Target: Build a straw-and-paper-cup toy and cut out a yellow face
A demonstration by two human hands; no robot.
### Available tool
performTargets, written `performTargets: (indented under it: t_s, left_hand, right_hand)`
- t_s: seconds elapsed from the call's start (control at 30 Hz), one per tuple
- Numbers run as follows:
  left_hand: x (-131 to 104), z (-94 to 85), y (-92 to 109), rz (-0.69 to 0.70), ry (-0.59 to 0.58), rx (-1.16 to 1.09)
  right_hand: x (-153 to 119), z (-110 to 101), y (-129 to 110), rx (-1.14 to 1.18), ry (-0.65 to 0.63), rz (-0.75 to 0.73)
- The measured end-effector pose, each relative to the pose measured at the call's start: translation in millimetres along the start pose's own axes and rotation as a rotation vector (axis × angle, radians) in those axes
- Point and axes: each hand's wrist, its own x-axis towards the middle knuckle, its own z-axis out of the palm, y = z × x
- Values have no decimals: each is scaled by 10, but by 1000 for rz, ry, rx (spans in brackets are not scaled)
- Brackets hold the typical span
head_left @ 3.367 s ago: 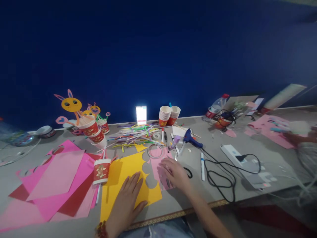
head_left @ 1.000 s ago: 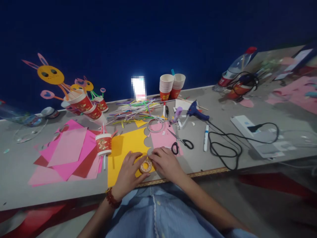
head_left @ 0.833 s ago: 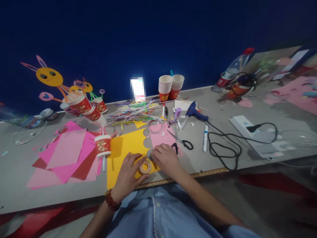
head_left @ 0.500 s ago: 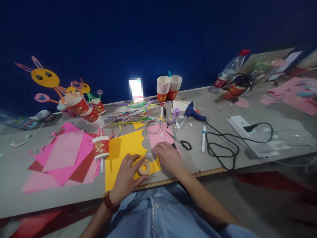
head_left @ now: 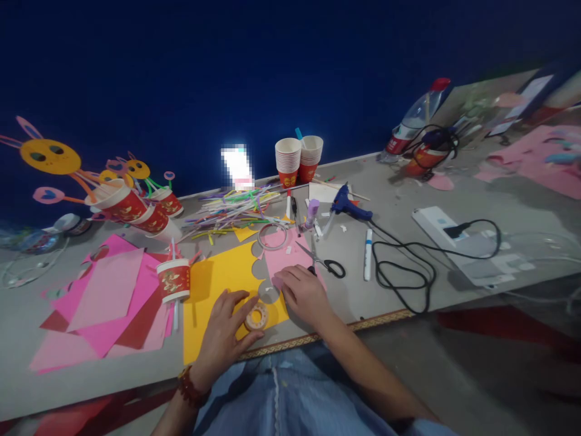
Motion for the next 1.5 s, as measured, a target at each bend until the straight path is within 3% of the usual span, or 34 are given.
performTargets:
  t_s: [1.1,1.33,1.5]
  left_hand:
    - [-55,-39,15,-39,-26,-62]
    - [-74,-137,17,-34,103,-184]
    - [-84,-253,37,73,179,-182]
  right_hand:
    - [-27,-3,76,65,62,47]
    - [-15,-36,38,61,94,59]
    - [-36,-272,178,-20,164,118]
